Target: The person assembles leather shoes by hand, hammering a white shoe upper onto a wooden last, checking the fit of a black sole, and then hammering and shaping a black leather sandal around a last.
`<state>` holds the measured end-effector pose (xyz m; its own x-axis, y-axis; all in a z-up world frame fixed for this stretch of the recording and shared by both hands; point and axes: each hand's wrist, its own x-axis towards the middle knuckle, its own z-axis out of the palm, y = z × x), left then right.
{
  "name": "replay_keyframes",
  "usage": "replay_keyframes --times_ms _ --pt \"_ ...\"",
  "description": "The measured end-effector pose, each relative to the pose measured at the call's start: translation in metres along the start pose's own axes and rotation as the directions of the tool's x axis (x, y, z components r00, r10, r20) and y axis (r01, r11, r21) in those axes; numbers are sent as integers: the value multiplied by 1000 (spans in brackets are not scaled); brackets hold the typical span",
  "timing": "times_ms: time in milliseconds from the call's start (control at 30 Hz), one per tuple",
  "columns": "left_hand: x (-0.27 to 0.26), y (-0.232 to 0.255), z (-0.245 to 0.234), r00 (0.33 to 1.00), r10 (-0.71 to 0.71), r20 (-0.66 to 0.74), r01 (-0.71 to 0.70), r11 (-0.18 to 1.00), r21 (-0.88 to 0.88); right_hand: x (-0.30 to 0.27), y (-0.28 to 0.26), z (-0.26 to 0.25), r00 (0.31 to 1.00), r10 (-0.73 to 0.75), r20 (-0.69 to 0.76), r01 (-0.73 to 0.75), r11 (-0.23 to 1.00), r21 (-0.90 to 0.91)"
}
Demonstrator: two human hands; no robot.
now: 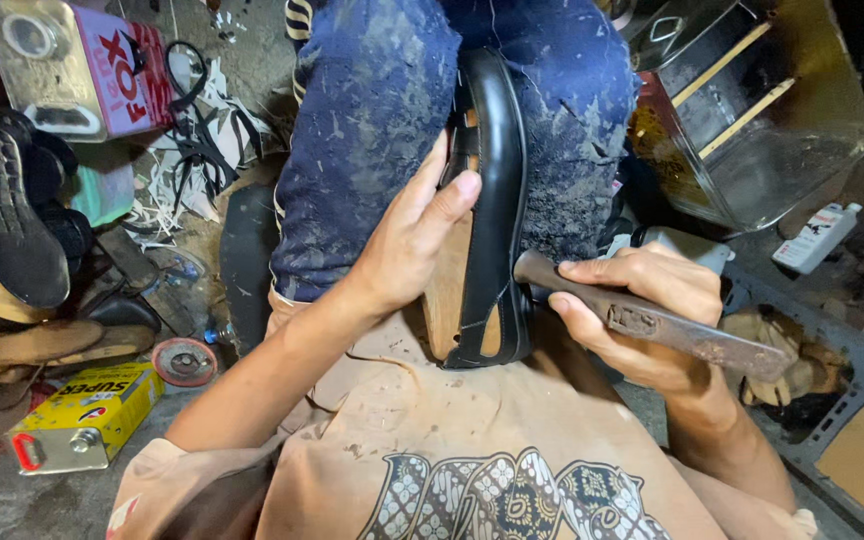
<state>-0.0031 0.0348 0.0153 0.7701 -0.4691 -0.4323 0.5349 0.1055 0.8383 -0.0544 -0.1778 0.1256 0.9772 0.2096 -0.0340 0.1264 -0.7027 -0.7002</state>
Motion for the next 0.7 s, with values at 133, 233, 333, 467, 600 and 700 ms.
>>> replay_keyframes --times_ms 133,233,333,467,600,700 --pt "-8 -14 -5 1000 -15 0 15 998 65 20 8 8 1000 1 21 -5 982 190" --pt "-2 -8 -6 998 54 29 -55 998 39 29 12 2 999 40 23 -45 964 261" --pt "0 9 -3 997 61 39 -62 998 30 26 15 -1 1000 -7 -6 8 990 138" --pt "1 21 -6 997 59 46 -61 998 33 23 20 5 998 -40 -54 43 998 42" --pt "6 13 -4 998 44 38 -45 998 38 35 22 6 987 -152 -53 152 988 -8" --pt "5 19 -3 998 43 49 -46 998 48 42 19 0 990 -140 19 140 990 -25"
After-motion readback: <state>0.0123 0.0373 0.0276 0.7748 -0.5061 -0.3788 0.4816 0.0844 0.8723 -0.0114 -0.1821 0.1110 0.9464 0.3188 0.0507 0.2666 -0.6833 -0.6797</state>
